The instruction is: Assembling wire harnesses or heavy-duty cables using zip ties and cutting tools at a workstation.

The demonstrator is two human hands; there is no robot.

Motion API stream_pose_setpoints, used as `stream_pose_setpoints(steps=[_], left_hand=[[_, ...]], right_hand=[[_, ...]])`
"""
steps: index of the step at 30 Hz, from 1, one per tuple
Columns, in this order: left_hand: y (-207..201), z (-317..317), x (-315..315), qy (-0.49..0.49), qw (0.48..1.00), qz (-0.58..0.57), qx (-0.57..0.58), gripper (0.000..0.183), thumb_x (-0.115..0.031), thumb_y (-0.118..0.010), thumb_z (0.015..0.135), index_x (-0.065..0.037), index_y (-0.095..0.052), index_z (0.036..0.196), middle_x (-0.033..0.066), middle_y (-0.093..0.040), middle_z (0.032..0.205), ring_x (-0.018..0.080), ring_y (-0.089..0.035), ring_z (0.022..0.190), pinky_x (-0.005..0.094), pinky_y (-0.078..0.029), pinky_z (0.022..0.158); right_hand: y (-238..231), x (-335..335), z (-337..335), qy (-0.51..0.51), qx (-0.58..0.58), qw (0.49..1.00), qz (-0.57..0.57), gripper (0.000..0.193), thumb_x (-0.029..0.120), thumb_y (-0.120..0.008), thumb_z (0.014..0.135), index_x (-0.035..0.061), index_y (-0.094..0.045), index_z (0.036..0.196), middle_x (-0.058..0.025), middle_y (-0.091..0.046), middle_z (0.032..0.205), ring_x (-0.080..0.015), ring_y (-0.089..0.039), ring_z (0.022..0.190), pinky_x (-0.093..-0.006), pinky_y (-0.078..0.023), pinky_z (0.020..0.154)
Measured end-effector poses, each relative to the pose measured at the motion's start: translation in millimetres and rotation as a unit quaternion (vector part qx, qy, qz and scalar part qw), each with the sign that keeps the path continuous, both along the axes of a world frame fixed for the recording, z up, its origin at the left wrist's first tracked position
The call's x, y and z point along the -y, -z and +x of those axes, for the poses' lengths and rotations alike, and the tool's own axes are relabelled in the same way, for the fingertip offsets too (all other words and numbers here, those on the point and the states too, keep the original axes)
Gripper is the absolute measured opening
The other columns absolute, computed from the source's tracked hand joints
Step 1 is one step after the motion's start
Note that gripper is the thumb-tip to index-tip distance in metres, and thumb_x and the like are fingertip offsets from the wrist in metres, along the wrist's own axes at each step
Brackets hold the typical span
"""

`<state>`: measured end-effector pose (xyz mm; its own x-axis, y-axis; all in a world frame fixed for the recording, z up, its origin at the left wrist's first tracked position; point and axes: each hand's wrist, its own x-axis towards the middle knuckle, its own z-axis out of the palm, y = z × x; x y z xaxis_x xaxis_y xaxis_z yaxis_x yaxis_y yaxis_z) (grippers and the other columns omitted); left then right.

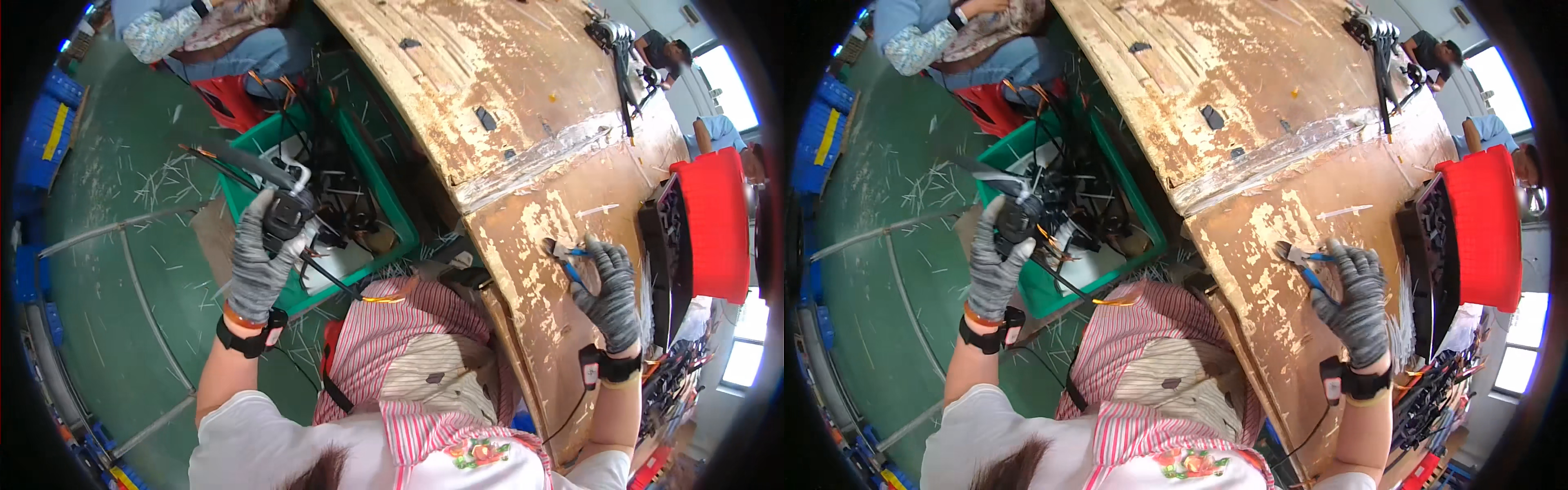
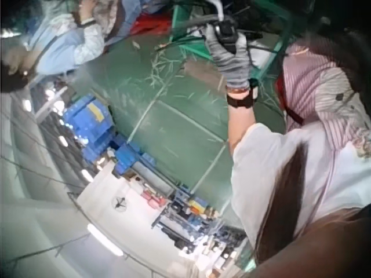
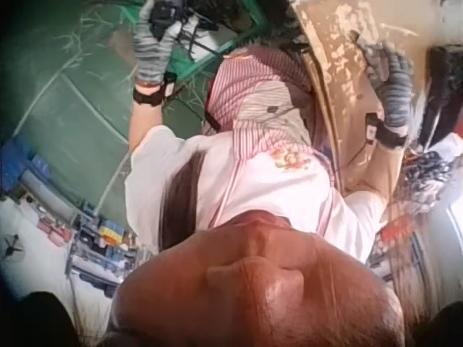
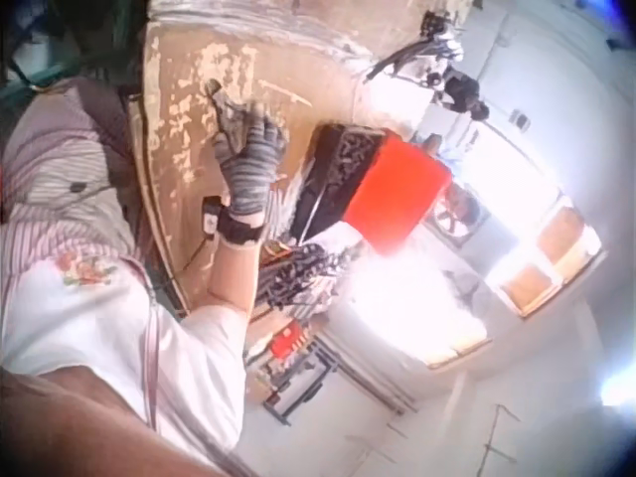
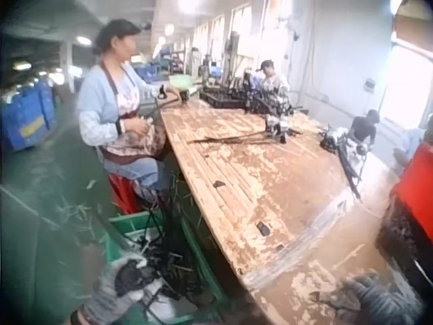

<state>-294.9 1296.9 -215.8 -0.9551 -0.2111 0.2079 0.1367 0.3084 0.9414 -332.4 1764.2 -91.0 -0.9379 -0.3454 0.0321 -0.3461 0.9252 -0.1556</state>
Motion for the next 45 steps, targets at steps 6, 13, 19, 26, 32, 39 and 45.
stream_pose_setpoints(steps=[6,13,19,26,32,39,45], left_hand=[[-70,-9,-59,0.058,0.986,0.126,-0.090,0.067,-0.003,-0.069,0.081,-0.005,-0.036,0.140,0.0084,-0.050,0.129,0.0189,-0.050,0.116,0.0335,-0.038,0.102],[-80,-24,-190,0.282,0.930,0.186,-0.142,0.064,0.001,-0.064,0.083,-0.004,-0.034,0.140,0.0116,-0.051,0.130,0.0207,-0.052,0.118,0.0356,-0.041,0.102],[-68,-45,-243,0.255,0.960,0.082,-0.081,0.057,-0.001,-0.064,0.082,-0.001,-0.040,0.134,0.0092,-0.056,0.122,0.0186,-0.056,0.111,0.0322,-0.043,0.099],[-56,-36,-256,0.226,0.972,0.014,-0.061,0.049,-0.002,-0.062,0.085,-0.003,-0.044,0.131,0.0085,-0.057,0.121,0.0177,-0.056,0.110,0.0315,-0.043,0.098],[-52,-39,-251,0.224,0.971,-0.004,-0.088,0.060,-0.007,-0.068,0.081,-0.001,-0.039,0.133,0.0104,-0.061,0.108,0.0183,-0.062,0.096,0.0317,-0.049,0.088],[-50,-40,-248,0.217,0.973,-0.005,-0.082,0.057,-0.009,-0.071,0.079,-0.001,-0.043,0.128,0.0098,-0.063,0.103,0.0184,-0.063,0.092,0.0318,-0.051,0.084],[-51,-38,-249,0.227,0.970,0.033,-0.077,0.061,-0.010,-0.072,0.078,-0.001,-0.042,0.131,0.0102,-0.062,0.107,0.0177,-0.063,0.095,0.0311,-0.050,0.086]], right_hand=[[26,-12,5,0.051,-0.092,0.985,-0.134,0.039,0.008,-0.063,0.067,0.0055,-0.059,0.106,-0.0156,-0.059,0.093,-0.0329,-0.060,0.076,-0.0381,-0.051,0.066],[16,4,16,0.011,-0.207,0.936,-0.284,0.049,0.015,-0.074,0.070,0.0053,-0.060,0.116,-0.0153,-0.062,0.092,-0.0309,-0.061,0.082,-0.0384,-0.050,0.073],[19,-22,23,0.034,-0.195,0.962,-0.190,0.052,0.021,-0.069,0.072,0.0086,-0.059,0.121,-0.0151,-0.060,0.092,-0.0325,-0.056,0.087,-0.0436,-0.046,0.078],[16,-25,19,0.034,-0.129,0.985,-0.112,0.056,0.031,-0.065,0.076,0.0117,-0.055,0.127,-0.0145,-0.057,0.093,-0.0315,-0.055,0.088,-0.0428,-0.044,0.079],[6,-18,6,-0.014,-0.145,0.985,-0.087,0.057,0.027,-0.066,0.075,0.0103,-0.054,0.128,-0.0152,-0.057,0.092,-0.0331,-0.053,0.086,-0.0433,-0.043,0.079],[-10,-6,-4,-0.052,-0.135,0.989,-0.031,0.056,0.030,-0.061,0.079,0.0127,-0.052,0.131,-0.0140,-0.057,0.092,-0.0305,-0.054,0.086,-0.0423,-0.043,0.078],[-24,3,-16,-0.050,-0.021,0.999,0.008,0.038,0.032,-0.057,0.085,0.0145,-0.058,0.119,-0.0136,-0.062,0.086,-0.0313,-0.062,0.081,-0.0448,-0.048,0.068]])
